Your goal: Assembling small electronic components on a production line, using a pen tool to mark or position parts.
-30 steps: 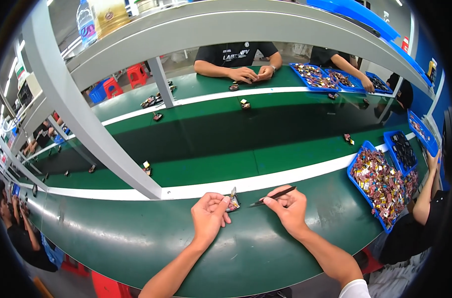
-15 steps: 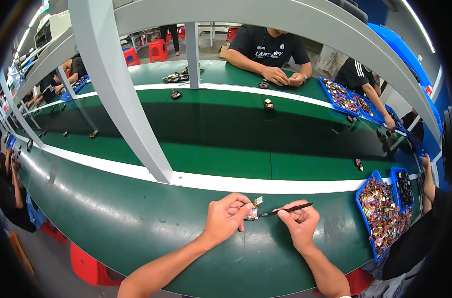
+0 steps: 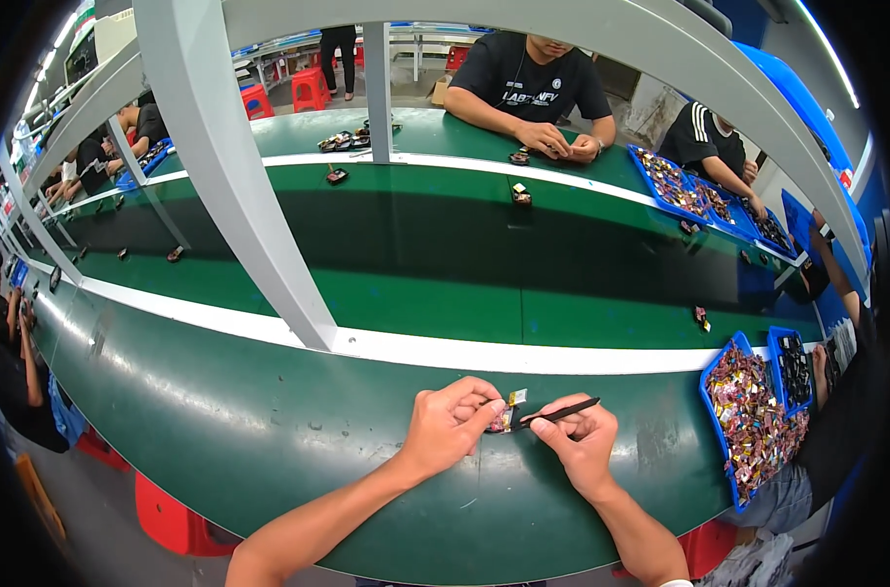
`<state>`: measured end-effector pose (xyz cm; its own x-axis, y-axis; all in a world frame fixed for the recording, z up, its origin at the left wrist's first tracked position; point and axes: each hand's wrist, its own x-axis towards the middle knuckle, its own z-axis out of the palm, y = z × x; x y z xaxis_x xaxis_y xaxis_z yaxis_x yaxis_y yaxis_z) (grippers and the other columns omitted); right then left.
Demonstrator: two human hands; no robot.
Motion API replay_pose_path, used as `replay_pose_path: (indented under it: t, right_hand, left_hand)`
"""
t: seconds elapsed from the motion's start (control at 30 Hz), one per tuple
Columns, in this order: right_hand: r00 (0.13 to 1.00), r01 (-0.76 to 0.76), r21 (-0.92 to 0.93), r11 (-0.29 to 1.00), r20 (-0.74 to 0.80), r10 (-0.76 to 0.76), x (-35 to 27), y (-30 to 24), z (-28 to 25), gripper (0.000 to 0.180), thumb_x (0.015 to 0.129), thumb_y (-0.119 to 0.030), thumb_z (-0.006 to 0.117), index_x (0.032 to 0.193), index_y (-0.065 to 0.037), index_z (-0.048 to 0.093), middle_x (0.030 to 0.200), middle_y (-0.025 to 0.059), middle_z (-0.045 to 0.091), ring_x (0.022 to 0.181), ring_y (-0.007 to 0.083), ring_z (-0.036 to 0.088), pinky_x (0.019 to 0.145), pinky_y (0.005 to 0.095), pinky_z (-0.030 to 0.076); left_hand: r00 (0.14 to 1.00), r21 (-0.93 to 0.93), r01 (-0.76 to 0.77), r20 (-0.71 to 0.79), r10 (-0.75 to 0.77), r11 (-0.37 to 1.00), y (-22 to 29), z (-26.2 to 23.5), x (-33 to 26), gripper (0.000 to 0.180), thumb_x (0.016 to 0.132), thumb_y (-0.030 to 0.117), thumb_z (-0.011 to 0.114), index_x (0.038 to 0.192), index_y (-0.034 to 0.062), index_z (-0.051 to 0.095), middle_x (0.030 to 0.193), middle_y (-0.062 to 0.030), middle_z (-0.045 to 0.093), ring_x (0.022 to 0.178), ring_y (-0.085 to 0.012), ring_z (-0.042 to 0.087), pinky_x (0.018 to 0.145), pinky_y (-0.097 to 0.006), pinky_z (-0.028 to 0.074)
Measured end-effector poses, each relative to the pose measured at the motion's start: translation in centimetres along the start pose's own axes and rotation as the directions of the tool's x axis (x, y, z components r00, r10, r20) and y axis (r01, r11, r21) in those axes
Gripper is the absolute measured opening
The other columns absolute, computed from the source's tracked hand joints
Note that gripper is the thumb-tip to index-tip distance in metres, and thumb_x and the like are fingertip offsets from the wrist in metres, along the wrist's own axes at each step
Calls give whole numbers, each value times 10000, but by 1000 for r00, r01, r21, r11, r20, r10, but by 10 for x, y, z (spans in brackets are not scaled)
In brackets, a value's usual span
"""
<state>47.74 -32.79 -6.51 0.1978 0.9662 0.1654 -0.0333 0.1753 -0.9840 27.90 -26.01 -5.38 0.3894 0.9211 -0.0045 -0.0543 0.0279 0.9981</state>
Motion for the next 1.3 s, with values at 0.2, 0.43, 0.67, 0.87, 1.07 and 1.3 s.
replay_pose_path:
  t: [0.2, 0.43, 0.67, 0.87, 1.07, 1.3]
  right_hand:
    - [1000, -26, 10, 1000, 14, 26, 0, -4, 0, 161, 884, 75, 737, 1007, 44, 638, 860, 93, 740, 594, -15, 500, 508, 163, 351]
    - [995, -101, 50, 994, -1, 101, 2, -9, 5, 141, 899, 54, 725, 989, 18, 622, 882, 114, 741, 719, 67, 661, 578, 184, 472]
    - [987, -151, 100, 983, -36, 155, 3, -14, 4, 135, 899, 31, 727, 974, -16, 624, 837, 129, 746, 529, 17, 513, 422, 189, 297]
    - [969, -227, 219, 949, -41, 242, 4, -20, 0, 129, 907, 23, 719, 984, -19, 625, 844, 144, 749, 480, 16, 442, 417, 199, 255]
    - [961, -265, 298, 917, 11, 275, 3, -18, -4, 137, 909, 32, 726, 1014, 14, 640, 900, 146, 752, 661, 51, 646, 486, 178, 405]
    - [969, -242, 270, 932, 24, 245, 0, -16, -5, 136, 910, 69, 705, 1018, 54, 623, 937, 163, 737, 853, 159, 738, 674, 211, 561]
  left_hand:
    - [1000, -9, -9, 16, 9, 1000, 4, 0, 0, 87, 947, 40, 686, 976, -42, 673, 742, -61, 713, 509, -44, 567, 417, -232, 439]
    - [1000, -2, -16, 23, 16, 1000, 4, 0, 1, 94, 949, 44, 685, 988, -41, 672, 734, -58, 708, 510, -47, 569, 421, -232, 443]
    - [985, -109, 68, 162, -50, 992, 3, -7, 5, 208, 984, 58, 646, 1149, -66, 633, 907, -120, 716, 602, -129, 670, 470, -243, 496]
    - [959, -196, 87, 283, -28, 977, -2, -12, 8, 290, 1020, 50, 575, 1284, -69, 599, 1114, -171, 694, 732, -194, 724, 537, -264, 562]
    - [947, -182, 95, 319, -33, 979, -1, -13, 8, 304, 1028, 46, 557, 1305, -75, 588, 1140, -180, 684, 768, -215, 735, 565, -275, 579]
    - [938, -171, 109, 345, -44, 979, 1, -14, 10, 306, 1017, 20, 552, 1306, -75, 585, 1048, -184, 697, 764, -256, 740, 585, -319, 616]
